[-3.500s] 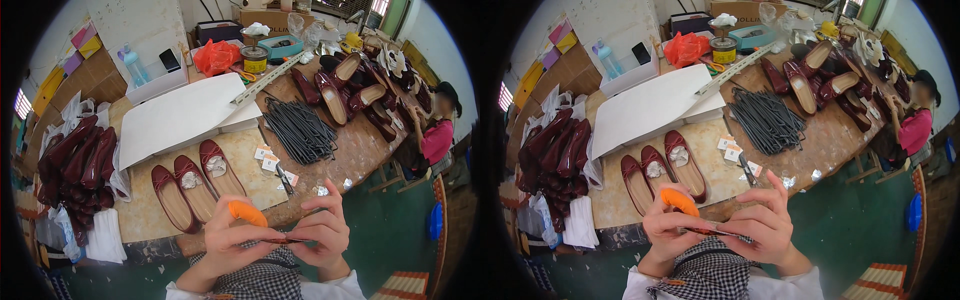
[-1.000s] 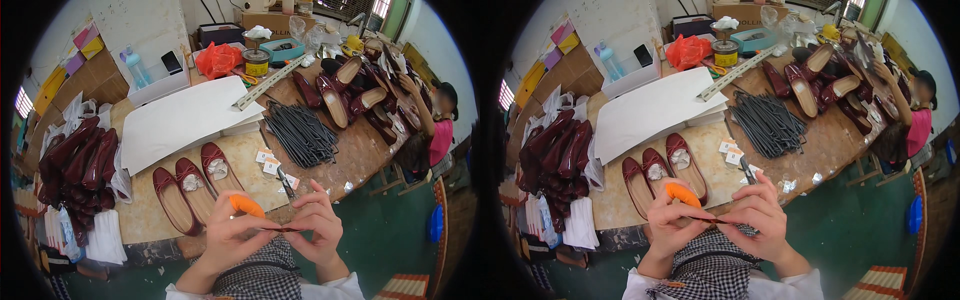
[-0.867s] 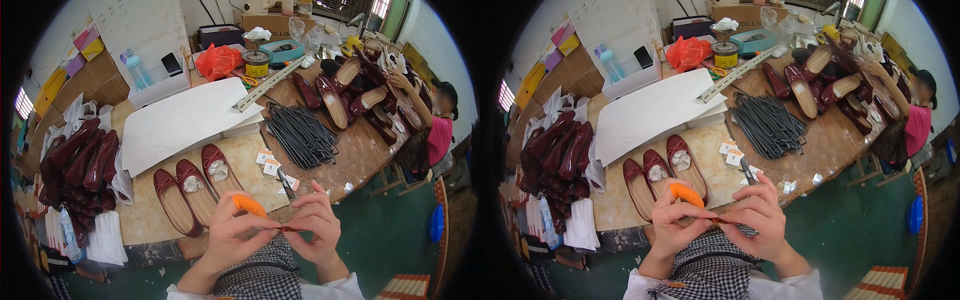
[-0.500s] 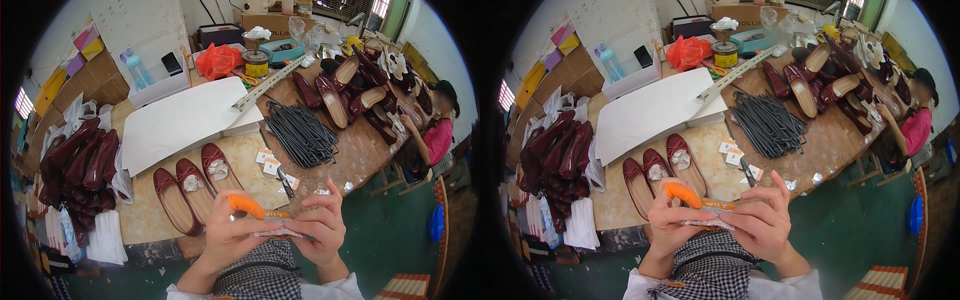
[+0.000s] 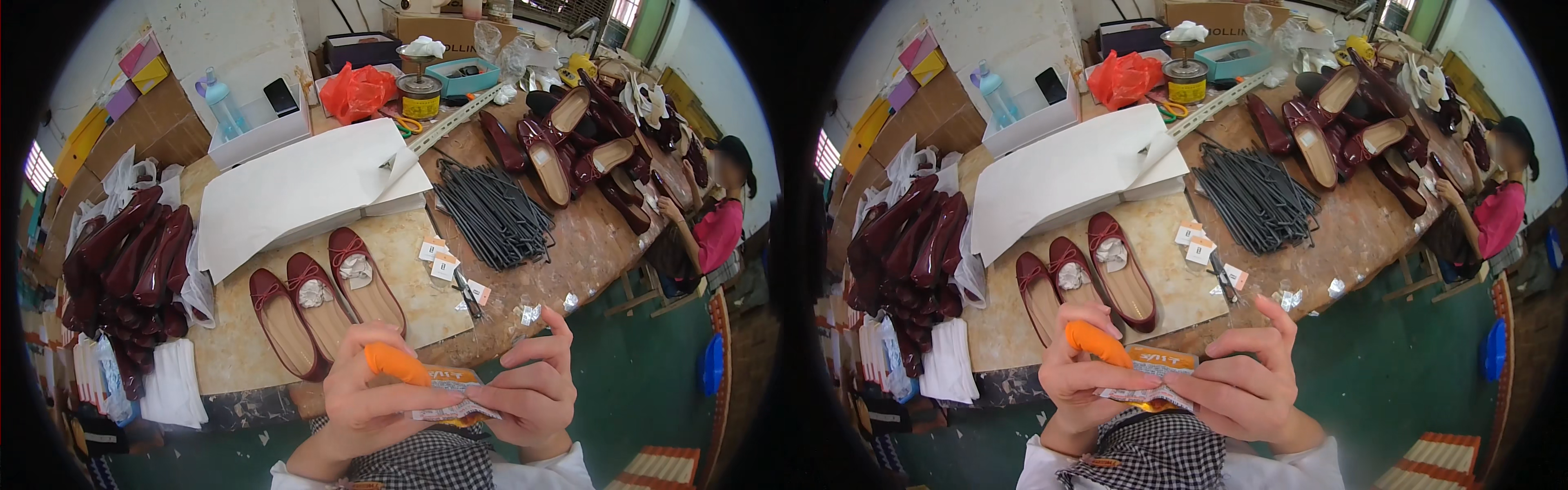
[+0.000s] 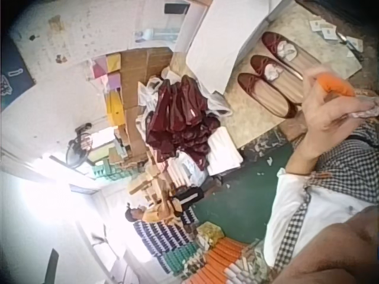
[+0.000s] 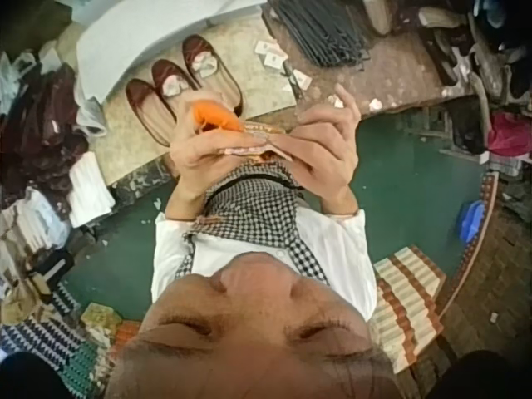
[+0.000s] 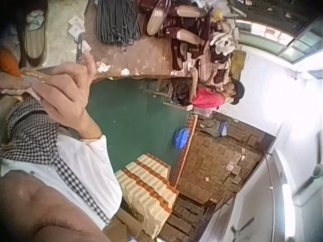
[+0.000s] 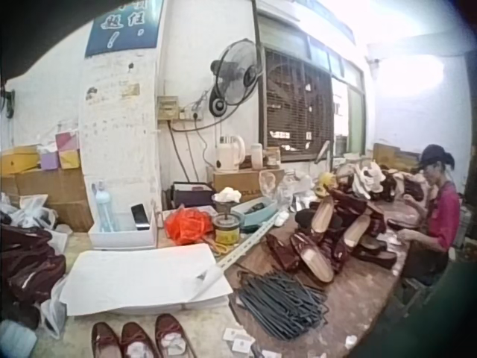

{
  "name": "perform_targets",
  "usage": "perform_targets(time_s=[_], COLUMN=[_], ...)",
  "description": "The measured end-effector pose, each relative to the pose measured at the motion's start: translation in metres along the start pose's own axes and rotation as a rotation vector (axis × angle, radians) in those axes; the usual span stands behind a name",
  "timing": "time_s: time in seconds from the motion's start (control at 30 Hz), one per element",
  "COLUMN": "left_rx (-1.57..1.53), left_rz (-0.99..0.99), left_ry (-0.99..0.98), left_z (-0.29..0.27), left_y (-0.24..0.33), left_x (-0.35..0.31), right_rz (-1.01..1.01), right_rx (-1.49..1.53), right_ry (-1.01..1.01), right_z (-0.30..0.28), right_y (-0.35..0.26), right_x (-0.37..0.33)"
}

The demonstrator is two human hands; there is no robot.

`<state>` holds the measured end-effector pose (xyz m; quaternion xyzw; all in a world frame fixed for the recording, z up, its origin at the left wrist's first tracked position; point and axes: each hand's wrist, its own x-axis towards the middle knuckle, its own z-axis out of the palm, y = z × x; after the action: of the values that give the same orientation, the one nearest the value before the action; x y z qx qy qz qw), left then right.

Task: The person inserts a metal shoe tree into a maroon flat shoe to maintain its shape. They then stuff a white tissue into the shoe's opening. The person picks up a small packet, opens it, and appears to inspect the contents before placing the packet down. Finally, they handle another pair of maroon shoes, inserting a shoe tree into one of them.

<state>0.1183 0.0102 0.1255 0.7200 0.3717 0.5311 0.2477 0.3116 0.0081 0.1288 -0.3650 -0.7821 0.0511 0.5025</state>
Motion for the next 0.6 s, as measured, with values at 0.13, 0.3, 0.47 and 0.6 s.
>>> perform_targets(time_s=[0.13, 0.3, 0.47, 0.6], left_rx=[-0.015, 0.02, -0.042, -0.07], left_rz=[0.135, 0.406, 0.531, 0.565], left_ry=[0.033, 0.258, 0.338, 0.306], left_z=[-0.002, 0.007, 0.004, 0.003], left_y=[0.0, 0.015, 0.028, 0.028], left_x=[0.003, -0.006, -0.004, -0.003], right_rz=[-0.063, -0.318, -0.328, -0.183], right_rx=[-0.026, 0.075, 0.136, 0.085], right_ry=[-0.009, 0.188, 0.191, 0.27], right_z=[-0.004, -0.011, -0.016, -0.007], right_y=[-0.002, -0.023, -0.042, -0.055], right_x=[0.001, 0.011, 0.01, 0.005])
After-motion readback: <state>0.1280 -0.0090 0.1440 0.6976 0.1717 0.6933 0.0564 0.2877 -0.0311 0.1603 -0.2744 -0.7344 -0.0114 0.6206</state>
